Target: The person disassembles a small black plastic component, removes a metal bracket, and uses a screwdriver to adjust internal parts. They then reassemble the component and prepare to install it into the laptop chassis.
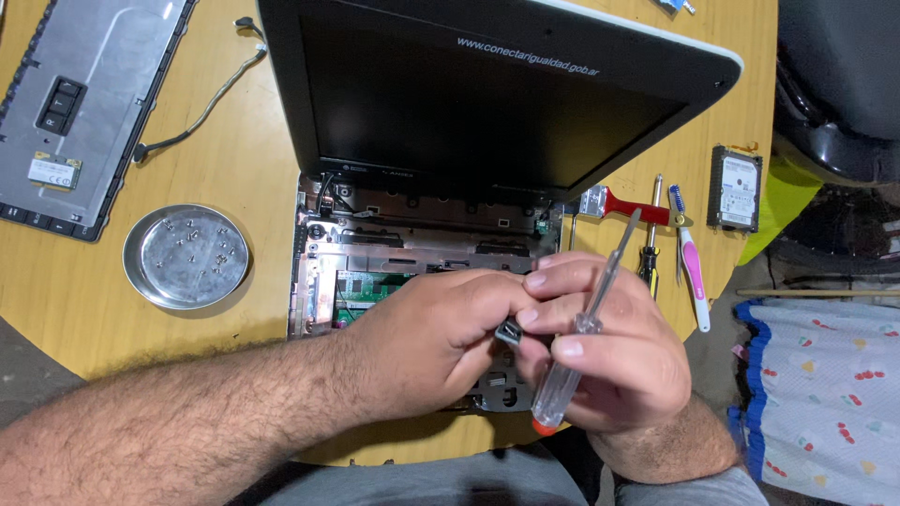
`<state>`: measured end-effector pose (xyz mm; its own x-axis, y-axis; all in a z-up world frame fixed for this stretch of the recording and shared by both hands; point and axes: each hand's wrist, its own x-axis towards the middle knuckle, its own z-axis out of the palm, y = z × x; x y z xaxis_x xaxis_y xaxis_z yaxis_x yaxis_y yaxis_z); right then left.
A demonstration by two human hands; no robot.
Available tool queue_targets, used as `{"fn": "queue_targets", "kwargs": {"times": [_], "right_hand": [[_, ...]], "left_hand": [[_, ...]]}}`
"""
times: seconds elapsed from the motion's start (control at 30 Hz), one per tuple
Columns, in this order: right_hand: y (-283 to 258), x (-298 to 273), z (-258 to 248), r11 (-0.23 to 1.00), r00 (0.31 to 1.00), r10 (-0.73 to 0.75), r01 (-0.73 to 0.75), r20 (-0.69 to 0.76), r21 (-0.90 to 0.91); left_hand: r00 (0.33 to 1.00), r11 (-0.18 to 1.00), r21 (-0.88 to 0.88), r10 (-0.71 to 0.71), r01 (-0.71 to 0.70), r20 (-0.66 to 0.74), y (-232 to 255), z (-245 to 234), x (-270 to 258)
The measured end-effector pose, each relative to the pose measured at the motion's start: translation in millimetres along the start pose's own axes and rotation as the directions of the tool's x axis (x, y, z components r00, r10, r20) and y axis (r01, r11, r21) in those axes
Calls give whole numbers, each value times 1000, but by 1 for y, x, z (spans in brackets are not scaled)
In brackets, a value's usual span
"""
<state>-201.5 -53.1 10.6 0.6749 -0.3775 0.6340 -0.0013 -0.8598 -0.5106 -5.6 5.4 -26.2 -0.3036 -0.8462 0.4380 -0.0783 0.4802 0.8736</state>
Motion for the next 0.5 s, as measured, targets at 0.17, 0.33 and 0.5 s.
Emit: {"fn": "queue_targets", "kwargs": {"times": [0.17,0.33,0.5], "right_hand": [[-3,2,-4,992,993,-114,115,19,-50],[-10,-10,-20,973,986,-151,162,75,-164],[-12,-6,-16,924,975,-221,205,-13,-323]], "left_hand": [[988,990,64,128,-123,-91,10,-5,4],[985,992,92,94,-81,-148,19,-10,3],[960,935,-328,-206,135,-190,32,-14,5]]}}
